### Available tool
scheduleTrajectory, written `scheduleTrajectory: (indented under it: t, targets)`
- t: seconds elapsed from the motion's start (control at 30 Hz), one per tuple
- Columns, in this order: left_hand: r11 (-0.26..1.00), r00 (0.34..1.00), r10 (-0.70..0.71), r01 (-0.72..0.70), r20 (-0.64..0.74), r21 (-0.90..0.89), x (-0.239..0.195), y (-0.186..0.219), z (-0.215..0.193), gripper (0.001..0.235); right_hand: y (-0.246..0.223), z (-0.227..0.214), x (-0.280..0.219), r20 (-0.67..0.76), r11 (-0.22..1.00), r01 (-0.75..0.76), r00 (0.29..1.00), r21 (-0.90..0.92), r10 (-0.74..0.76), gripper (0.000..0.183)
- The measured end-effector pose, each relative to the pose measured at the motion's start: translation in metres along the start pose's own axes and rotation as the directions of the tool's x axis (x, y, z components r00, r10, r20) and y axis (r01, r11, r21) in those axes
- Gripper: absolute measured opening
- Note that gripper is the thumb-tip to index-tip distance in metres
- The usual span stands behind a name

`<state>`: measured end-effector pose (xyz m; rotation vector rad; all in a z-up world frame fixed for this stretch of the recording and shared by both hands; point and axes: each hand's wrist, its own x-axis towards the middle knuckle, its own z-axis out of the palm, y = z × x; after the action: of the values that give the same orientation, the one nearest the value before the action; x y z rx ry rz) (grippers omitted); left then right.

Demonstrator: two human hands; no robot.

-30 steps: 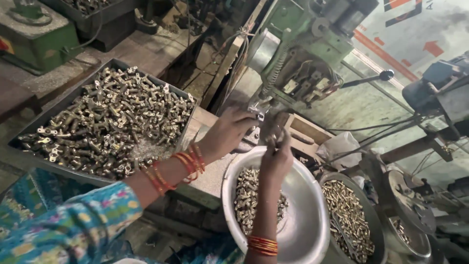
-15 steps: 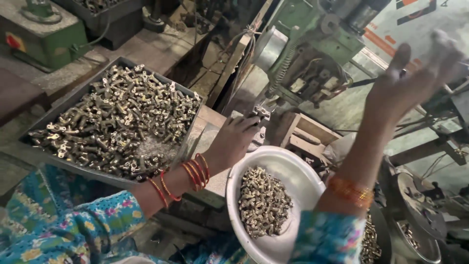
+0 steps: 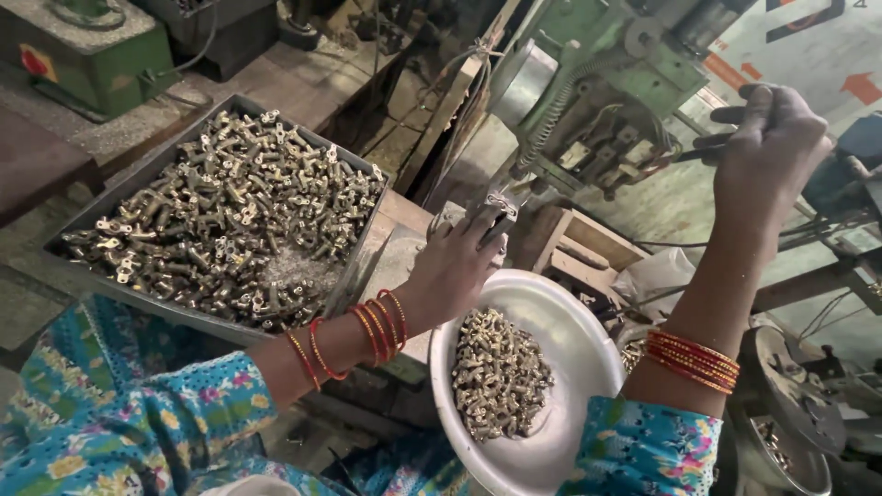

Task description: Processing small metal parts using a manual press machine.

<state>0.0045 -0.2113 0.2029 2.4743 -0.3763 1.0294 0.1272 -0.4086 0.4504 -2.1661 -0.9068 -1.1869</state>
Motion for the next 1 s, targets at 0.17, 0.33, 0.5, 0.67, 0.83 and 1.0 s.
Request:
scheduleTrajectory:
  t: [0.17,0.33,0.5,0.67,0.83,1.0]
  targets:
    - [0.990,0.990,-0.047,0.063,0.131,-0.125,-0.016,-0.004,-0.014,0.044,-0.035,-0.014,-0.020,0.034,0.955,-0.290,0.956,-0.061,0.292,0.024]
    - [0.970,0.983,-0.182,0.181,0.011,-0.163,-0.077,-0.067,-0.021,0.040,-0.058,-0.004,-0.109,0.200,0.846,-0.522,0.822,-0.106,0.533,0.031]
    - [0.835,0.833,-0.538,0.548,0.132,-0.050,-0.133,-0.205,-0.028,0.030,-0.028,0.076,-0.178,0.050,0.885,-0.466,0.883,-0.029,0.466,0.025]
    - [0.806,0.674,-0.583,0.411,0.453,0.426,-0.168,-0.290,-0.003,0.042,0.046,0.156,-0.194,-0.130,0.930,-0.368,0.922,-0.008,0.364,0.032]
    - [0.720,0.722,-0.527,0.098,0.449,0.687,-0.161,-0.291,0.029,0.021,0.092,0.171,-0.213,-0.185,0.905,-0.373,0.923,-0.203,0.339,0.026]
    - [0.761,0.778,-0.524,0.247,0.346,0.599,-0.178,-0.292,0.049,0.012,-0.034,0.113,-0.225,-0.133,0.850,-0.483,0.847,0.210,0.515,0.034]
